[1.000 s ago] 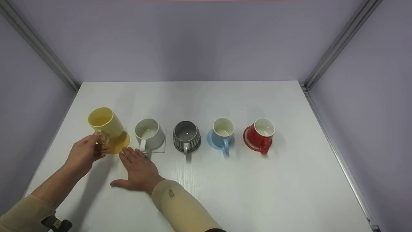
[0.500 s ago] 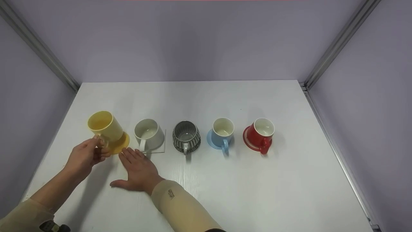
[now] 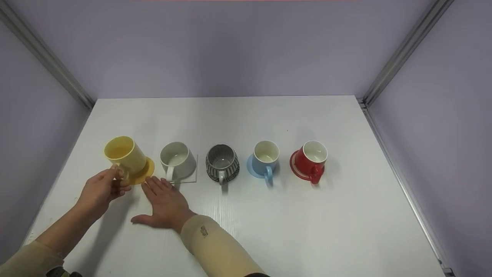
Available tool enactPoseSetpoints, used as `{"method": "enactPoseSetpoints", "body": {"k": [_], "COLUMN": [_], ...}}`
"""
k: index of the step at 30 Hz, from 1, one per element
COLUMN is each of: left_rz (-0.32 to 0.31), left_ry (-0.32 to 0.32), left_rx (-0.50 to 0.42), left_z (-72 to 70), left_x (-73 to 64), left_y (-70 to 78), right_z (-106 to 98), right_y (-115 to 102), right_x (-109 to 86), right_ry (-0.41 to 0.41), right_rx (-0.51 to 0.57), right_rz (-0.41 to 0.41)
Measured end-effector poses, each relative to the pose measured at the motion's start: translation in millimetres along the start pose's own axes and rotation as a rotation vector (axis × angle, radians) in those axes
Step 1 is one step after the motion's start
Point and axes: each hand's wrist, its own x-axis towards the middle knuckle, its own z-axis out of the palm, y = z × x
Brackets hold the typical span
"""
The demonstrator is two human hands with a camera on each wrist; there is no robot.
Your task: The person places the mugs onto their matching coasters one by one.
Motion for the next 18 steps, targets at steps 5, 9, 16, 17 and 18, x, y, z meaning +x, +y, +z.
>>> {"method": "enactPoseSetpoints", "body": {"k": [5, 9, 16, 17, 18], "left_rz": [-0.002, 0.002, -0.008, -0.008, -0.008], "left_ry": [0.0, 0.003, -0.002, -0.003, -0.003], "left_rx": [0.009, 0.006, 0.007, 0.008, 0.008], "left_z": [0.3, 0.7, 1.3, 1.4, 1.5], "left_x": [-0.8, -1.5, -3.4, -3.5, -3.5], "left_y": [-0.7, -2.5, -4.8, -5.0, -5.2], "right_z": [0.3, 1.9, 2.2, 1.8, 1.3], "right_y": [0.4, 1.0, 0.4, 0.4, 0.3], "right_x": [0.6, 1.8, 1.8, 1.4, 1.2], "right_ry": [-0.004, -0.001, -0.005, -0.008, -0.007], "right_rx": [0.003, -0.011, -0.015, -0.014, -0.012], "right_rz": [0.008, 0.002, 0.001, 0.001, 0.001]}}
